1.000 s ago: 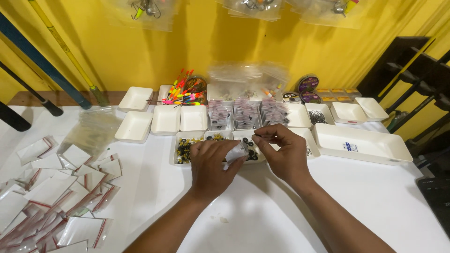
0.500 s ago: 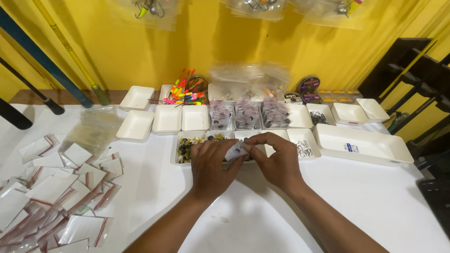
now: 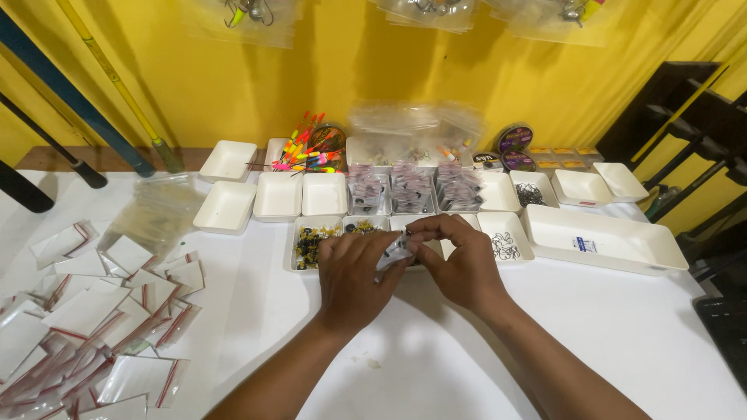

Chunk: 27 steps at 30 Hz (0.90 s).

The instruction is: Packaging small fishing tackle components into plastic bags and hanging them on a display rack

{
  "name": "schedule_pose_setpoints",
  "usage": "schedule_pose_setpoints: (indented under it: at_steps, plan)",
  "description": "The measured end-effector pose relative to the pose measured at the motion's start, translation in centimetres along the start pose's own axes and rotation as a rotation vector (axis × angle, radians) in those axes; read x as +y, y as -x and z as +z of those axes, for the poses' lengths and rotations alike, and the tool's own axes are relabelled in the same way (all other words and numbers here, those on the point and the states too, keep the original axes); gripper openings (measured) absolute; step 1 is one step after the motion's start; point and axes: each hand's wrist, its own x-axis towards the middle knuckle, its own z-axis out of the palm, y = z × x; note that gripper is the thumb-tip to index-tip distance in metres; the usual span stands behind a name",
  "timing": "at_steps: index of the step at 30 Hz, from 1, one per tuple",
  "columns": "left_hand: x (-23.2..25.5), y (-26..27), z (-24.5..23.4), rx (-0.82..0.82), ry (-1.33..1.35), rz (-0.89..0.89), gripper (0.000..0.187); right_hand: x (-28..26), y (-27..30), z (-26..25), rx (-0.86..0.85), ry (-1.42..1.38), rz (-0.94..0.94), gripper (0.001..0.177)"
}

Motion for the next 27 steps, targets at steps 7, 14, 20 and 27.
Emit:
schedule_pose_setpoints:
  at_steps: [7, 14, 20, 27]
  plan:
    - [0.0, -0.1, 0.2, 0.014, 0.003, 0.049, 0.039, 0.4, 0.0, -0.2, -0.050, -0.028, -0.026, 0.035]
    - [-0.2, 0.0, 0.1, 0.019, 0.005, -0.038, 0.040, -0.3, 0.0, -0.6, -0.035, -0.048, -0.121, 0.032]
    - [-0.3, 0.1, 0.3, 0.020, 0.010, -0.055, 0.040, -0.1, 0.1, -0.4, -0.007, -0.054, -0.159, 0.034]
    - [-0.3, 0.2, 0.5, 0.016, 0.001, -0.059, 0.041, -0.9, 0.2, -0.2, -0.037, -0.079, -0.136, 0.032]
